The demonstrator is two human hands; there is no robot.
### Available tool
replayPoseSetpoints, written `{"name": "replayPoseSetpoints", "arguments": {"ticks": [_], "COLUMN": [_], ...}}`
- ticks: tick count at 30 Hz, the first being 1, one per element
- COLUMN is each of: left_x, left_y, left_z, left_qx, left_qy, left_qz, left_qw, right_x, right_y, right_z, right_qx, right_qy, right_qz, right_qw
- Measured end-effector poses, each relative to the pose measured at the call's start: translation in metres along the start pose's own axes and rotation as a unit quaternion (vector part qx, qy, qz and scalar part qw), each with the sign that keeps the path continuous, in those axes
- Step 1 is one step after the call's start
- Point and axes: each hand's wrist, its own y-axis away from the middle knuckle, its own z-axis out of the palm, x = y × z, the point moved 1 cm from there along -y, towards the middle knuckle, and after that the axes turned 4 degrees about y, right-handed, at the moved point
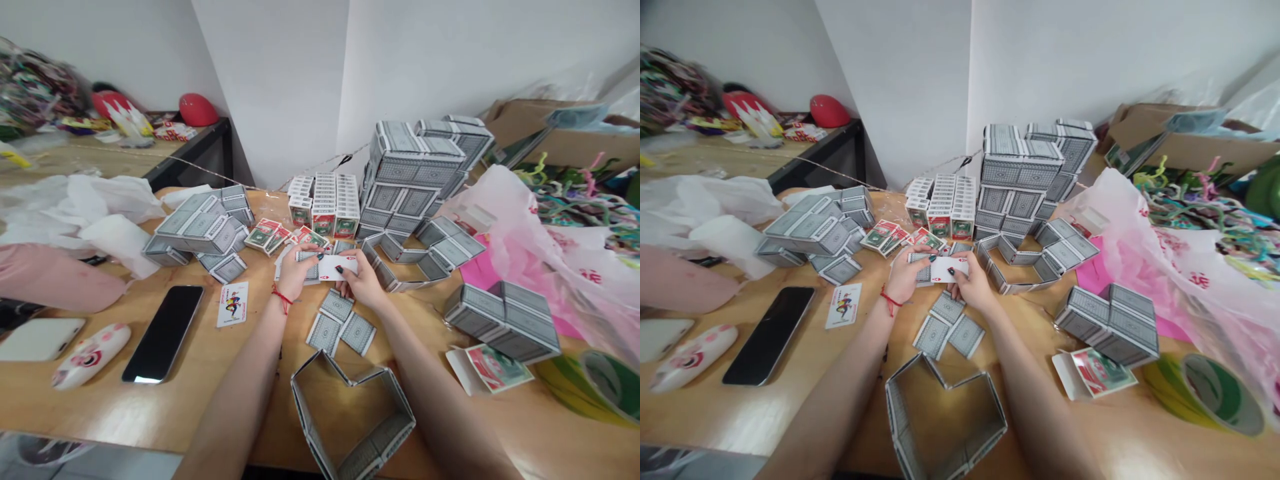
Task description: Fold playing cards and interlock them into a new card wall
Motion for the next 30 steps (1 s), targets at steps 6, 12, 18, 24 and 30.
{"name": "replayPoseSetpoints", "arguments": {"ticks": [6,12,18,24,30], "left_x": [-0.005,-0.004,0.002,0.005,0.006], "left_y": [-0.001,-0.002,-0.001,0.002,0.002], "left_z": [-0.003,-0.006,-0.007,-0.004,-0.003], "left_qx": [-0.001,0.025,0.041,0.024,-0.007], "left_qy": [-0.064,-0.090,-0.115,-0.094,-0.093], "left_qz": [0.016,0.030,0.039,0.026,0.042], "left_qw": [0.998,0.995,0.992,0.995,0.995], "right_x": [0.003,0.001,0.000,-0.001,0.001], "right_y": [0.000,0.002,0.001,0.002,0.001], "right_z": [0.001,0.000,-0.001,-0.002,-0.002], "right_qx": [0.025,0.025,0.018,0.001,-0.001], "right_qy": [0.000,0.002,-0.001,-0.008,-0.004], "right_qz": [-0.005,-0.004,-0.005,-0.017,-0.014], "right_qw": [1.000,1.000,1.000,1.000,1.000]}}
